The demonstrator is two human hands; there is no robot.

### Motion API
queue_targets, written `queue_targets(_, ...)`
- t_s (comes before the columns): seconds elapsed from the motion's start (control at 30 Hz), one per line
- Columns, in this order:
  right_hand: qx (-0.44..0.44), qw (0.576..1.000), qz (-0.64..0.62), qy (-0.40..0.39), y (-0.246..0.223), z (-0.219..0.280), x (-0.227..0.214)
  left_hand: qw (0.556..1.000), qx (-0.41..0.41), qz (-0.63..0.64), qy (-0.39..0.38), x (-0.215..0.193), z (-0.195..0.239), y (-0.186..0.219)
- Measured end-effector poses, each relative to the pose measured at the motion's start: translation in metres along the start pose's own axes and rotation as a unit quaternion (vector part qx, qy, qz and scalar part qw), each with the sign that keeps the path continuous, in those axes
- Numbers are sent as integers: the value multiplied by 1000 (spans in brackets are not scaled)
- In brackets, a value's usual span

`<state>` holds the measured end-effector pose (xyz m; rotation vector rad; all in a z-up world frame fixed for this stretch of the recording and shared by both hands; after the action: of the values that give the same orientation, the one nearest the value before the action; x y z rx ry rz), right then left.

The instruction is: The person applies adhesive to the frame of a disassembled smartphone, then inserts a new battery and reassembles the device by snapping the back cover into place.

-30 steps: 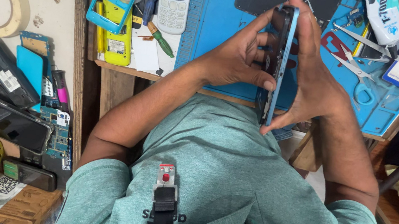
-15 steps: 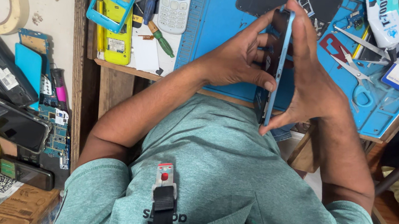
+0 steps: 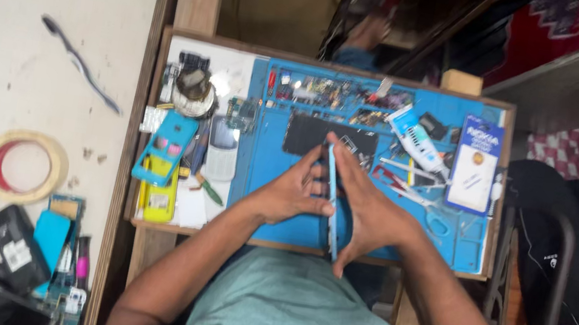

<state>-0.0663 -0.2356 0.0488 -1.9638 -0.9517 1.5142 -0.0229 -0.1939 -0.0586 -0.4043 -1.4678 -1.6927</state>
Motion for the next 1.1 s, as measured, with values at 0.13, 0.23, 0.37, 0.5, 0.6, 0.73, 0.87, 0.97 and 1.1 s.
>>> queue_targets(0.13, -7, 999, 44, -3, -3, 0, -1, 1000, -23, -11, -4, 6, 0, 8)
queue_targets(0.23, -16, 998, 69, 1, -7, 1, -1, 1000, -10, 11, -23, 14, 4, 16)
queue_targets(0.37, -13, 998, 68, -3, -10, -3, -1, 1000, -5, 21, -15, 18, 3, 20)
queue_targets(0.5, -38, 997, 71, 9, -19, -8, -5, 1000, 4, 24, -4, 19, 2, 21)
queue_targets(0.6, -25, 996, 87, 14, -12, -4, -12, 1000, 22, 22, 5, 11, -5, 17)
queue_targets(0.73, -24, 990, 97, 96, -18, 11, -26, 994, 97, 32, 49, -10, -10, 33)
queue_targets(0.87, -40, 956, 143, 254, -37, 26, -37, 982, 111, 106, 112, -21, -15, 52)
queue_targets(0.97, -22, 922, 126, 365, -35, 40, -38, 973, 126, 128, 146, -24, -14, 61)
queue_targets(1.1, 26, 886, 98, 452, -21, 55, -42, 963, 139, 136, 189, -30, -11, 58)
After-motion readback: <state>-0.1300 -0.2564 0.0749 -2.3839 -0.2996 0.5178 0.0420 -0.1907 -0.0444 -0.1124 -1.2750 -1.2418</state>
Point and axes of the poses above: each hand's wrist, its own z-axis away from the middle knuckle, its own x-axis out of the palm, y = z × x, the point moved 10 cm from there along -z, towards the middle knuckle, and after that the axes turned 14 degrees about y, right-handed, at the moved point
